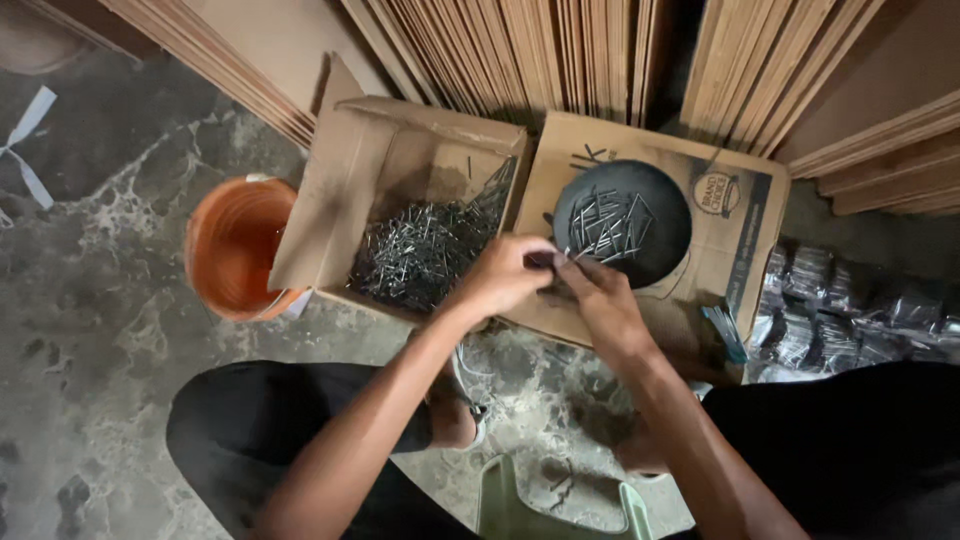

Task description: The person picks up metal nails from a cardboard box by hand and places them into a small metal pan resting on another box.

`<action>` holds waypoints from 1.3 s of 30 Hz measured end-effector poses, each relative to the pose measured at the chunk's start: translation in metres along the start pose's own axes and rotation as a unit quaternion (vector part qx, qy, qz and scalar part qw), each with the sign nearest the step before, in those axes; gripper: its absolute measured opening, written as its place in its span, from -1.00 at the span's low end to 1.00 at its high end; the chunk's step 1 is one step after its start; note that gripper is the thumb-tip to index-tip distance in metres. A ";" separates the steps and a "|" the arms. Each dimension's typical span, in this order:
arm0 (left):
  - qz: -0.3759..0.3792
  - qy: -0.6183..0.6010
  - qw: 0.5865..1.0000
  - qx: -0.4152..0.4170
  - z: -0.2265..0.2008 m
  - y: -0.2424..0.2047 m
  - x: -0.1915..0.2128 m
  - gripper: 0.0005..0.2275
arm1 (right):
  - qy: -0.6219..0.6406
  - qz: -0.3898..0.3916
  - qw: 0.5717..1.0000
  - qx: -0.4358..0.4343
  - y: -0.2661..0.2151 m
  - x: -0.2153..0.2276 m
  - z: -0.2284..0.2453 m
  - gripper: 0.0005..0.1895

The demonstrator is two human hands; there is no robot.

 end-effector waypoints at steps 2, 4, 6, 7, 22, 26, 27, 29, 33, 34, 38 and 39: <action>-0.001 0.055 0.998 -0.003 -0.009 0.004 -0.002 -0.77 | 0.035 -0.008 0.999 -0.002 -0.002 0.000 -0.001 -0.72; 0.000 0.109 0.994 -0.005 -0.023 0.001 -0.005 -0.81 | 0.072 -0.017 0.997 -0.006 -0.002 0.003 -0.008 -0.75; 0.004 0.154 0.988 -0.017 -0.044 -0.007 -0.008 -0.60 | 0.230 -0.062 0.971 0.022 0.001 0.012 -0.020 -0.80; 0.004 0.154 0.988 -0.017 -0.046 -0.009 -0.004 -0.60 | 0.229 -0.062 0.971 0.021 -0.001 0.016 -0.018 -0.80; -0.169 0.096 0.949 0.247 0.302 0.034 0.042 -0.76 | 0.182 -0.015 0.983 0.001 0.010 0.020 -0.009 -0.50; -0.155 0.182 0.951 0.195 0.313 0.032 0.038 -0.81 | 0.155 0.062 0.986 0.016 0.022 0.005 -0.028 -0.79; -0.141 0.235 0.937 0.219 0.320 0.035 0.038 -0.78 | 0.104 0.090 0.990 0.007 0.023 0.000 -0.028 -0.82; -0.155 0.267 0.931 0.195 0.323 0.059 0.046 -0.75 | 0.101 0.106 0.989 -0.007 0.029 -0.004 -0.035 -0.81; -0.113 0.330 0.922 0.171 0.274 0.077 0.047 -0.78 | 0.075 0.146 0.986 -0.019 0.041 -0.004 -0.052 -0.78; -0.112 0.330 0.922 0.170 0.317 0.092 0.039 -0.78 | 0.075 0.145 0.986 -0.019 0.044 -0.004 -0.054 -0.78; -0.143 0.404 0.889 0.159 0.362 0.106 0.025 -0.81 | 0.100 0.120 0.987 -0.038 0.051 -0.001 -0.069 -0.79; -0.140 0.353 0.912 0.156 0.347 0.100 0.026 -0.80 | 0.100 0.120 0.987 -0.036 0.052 0.000 -0.072 -0.80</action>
Point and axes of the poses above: each hand's wrist, its own y-axis towards the middle knuckle, its own x-axis out of the back of the hand, z = x × y, the point moved 6 cm from there along y, towards the middle knuckle, and after that the axes turned 9 degrees about z, right-handed, at the moved point
